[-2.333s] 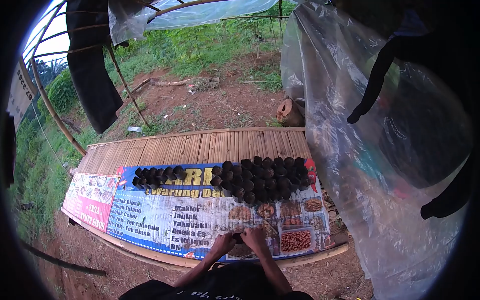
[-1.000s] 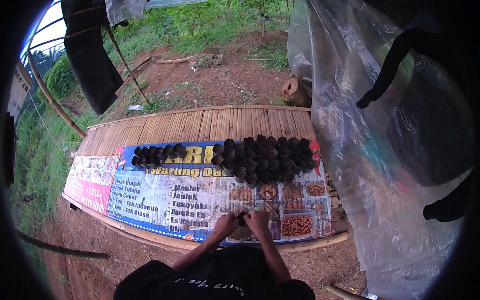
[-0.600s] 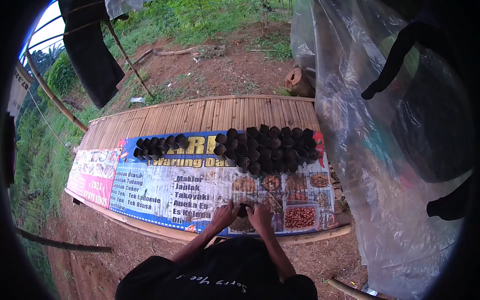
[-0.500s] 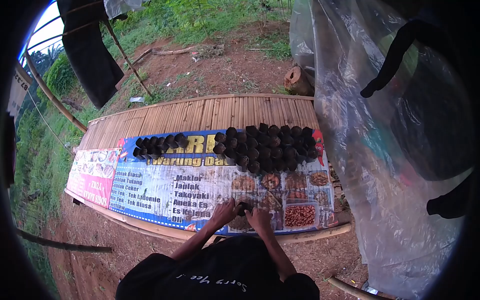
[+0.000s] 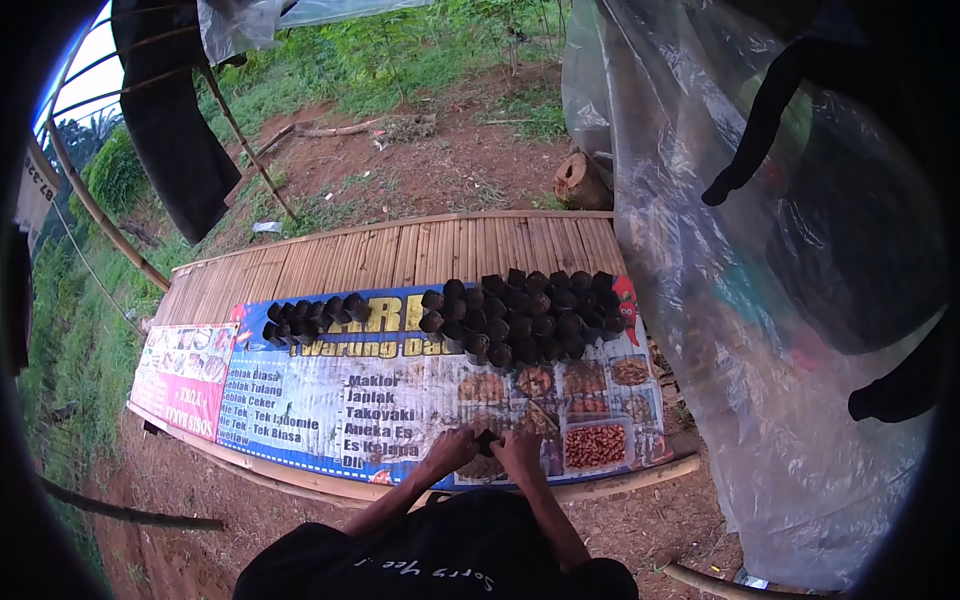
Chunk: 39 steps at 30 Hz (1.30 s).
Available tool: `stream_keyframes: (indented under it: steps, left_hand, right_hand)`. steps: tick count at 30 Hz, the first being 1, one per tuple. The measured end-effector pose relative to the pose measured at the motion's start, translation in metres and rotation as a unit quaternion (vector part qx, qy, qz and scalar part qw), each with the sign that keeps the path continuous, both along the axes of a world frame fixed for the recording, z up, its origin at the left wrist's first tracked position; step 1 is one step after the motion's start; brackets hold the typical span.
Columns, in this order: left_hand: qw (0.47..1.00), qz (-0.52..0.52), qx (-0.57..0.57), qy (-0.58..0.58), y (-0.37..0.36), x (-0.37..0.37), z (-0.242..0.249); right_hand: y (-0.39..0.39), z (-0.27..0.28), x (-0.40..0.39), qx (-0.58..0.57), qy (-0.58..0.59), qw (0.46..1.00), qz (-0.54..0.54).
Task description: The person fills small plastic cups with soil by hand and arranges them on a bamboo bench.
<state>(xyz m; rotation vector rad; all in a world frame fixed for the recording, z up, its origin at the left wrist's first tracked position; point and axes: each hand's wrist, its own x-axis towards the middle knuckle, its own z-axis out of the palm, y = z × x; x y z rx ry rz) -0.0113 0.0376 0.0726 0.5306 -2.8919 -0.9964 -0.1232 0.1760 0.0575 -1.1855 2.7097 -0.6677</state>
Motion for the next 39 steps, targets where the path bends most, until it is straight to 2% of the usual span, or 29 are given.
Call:
stream_keyframes:
  steps: [2, 4, 6, 8, 11, 14, 15, 17, 19, 21, 26, 28, 29, 31, 33, 35, 37, 39]
  left_hand:
    - [0.999, 0.028, 0.022, -0.035, 0.004, 0.001, -0.012]
    - [0.998, 0.049, 0.032, -0.026, 0.006, -0.006, -0.001]
    - [0.995, 0.076, 0.048, -0.032, 0.011, 0.001, -0.004]
    - [0.997, 0.074, 0.033, 0.019, 0.01, -0.001, -0.024]
    - [0.995, 0.09, 0.045, -0.022, 0.015, -0.006, -0.001]
    - [0.992, 0.105, 0.067, -0.018, 0.016, -0.005, -0.002]
    - [0.992, 0.105, 0.069, -0.019, 0.015, -0.004, -0.007]
    - [0.995, 0.082, 0.05, -0.028, 0.014, -0.004, -0.019]
    - [0.994, 0.093, 0.063, -0.017, 0.015, -0.008, -0.003]
    - [0.991, 0.106, 0.08, -0.021, 0.02, 0.002, -0.001]
    - [0.994, 0.082, 0.073, -0.006, 0.021, 0.002, -0.025]
    - [0.996, 0.076, 0.047, -0.001, 0.015, 0.003, -0.026]
    - [0.997, 0.069, 0.024, 0.007, 0.013, 0.003, -0.026]
    - [0.995, 0.093, 0.019, 0.023, 0.014, -0.005, 0.001]
    - [0.993, 0.114, 0.016, 0.039, 0.014, -0.008, 0.007]
    - [0.998, 0.044, -0.032, 0.01, 0.008, -0.014, -0.005]
    - [0.999, 0.022, -0.032, -0.007, 0.003, -0.019, -0.011]
    - [0.999, 0.0, -0.031, -0.025, 0.0, -0.022, -0.019]
  right_hand:
    - [0.009, -0.003, 0.003, 0.012, -0.008, 1.0, 0.006]
    - [0.005, 0.0, -0.007, 0.018, -0.009, 1.0, 0.009]
    - [0.007, -0.001, -0.004, -0.044, -0.025, 0.999, 0.003]
    - [0.004, -0.007, -0.008, -0.029, -0.025, 0.999, 0.005]
    - [0.003, -0.01, -0.018, -0.016, -0.024, 1.0, 0.009]
    - [-0.001, -0.003, -0.014, -0.044, -0.025, 0.999, 0.02]
    - [0.0, -0.001, -0.015, -0.071, -0.016, 0.997, 0.024]
    - [0.002, -0.002, -0.015, -0.051, -0.032, 0.998, 0.035]
    - [-0.006, 0.007, -0.022, -0.037, -0.045, 0.997, 0.046]
    - [-0.007, 0.016, -0.014, -0.06, 0.037, 0.997, 0.042]
    - [-0.008, 0.002, -0.014, -0.013, -0.047, 0.998, 0.04]
    - [-0.002, -0.015, -0.008, -0.084, 0.003, 0.996, -0.014]
    - [0.001, -0.021, -0.003, -0.085, 0.001, 0.996, -0.012]
    - [0.009, -0.016, 0.004, -0.034, 0.038, 0.995, -0.091]
    - [0.013, -0.009, 0.011, 0.005, 0.053, 0.995, -0.081]
    - [0.014, -0.011, 0.012, 0.042, 0.07, 0.994, -0.073]
    - [0.012, -0.024, 0.011, 0.08, -0.018, 0.995, -0.058]
    - [0.013, -0.031, 0.009, 0.073, -0.029, 0.995, -0.053]
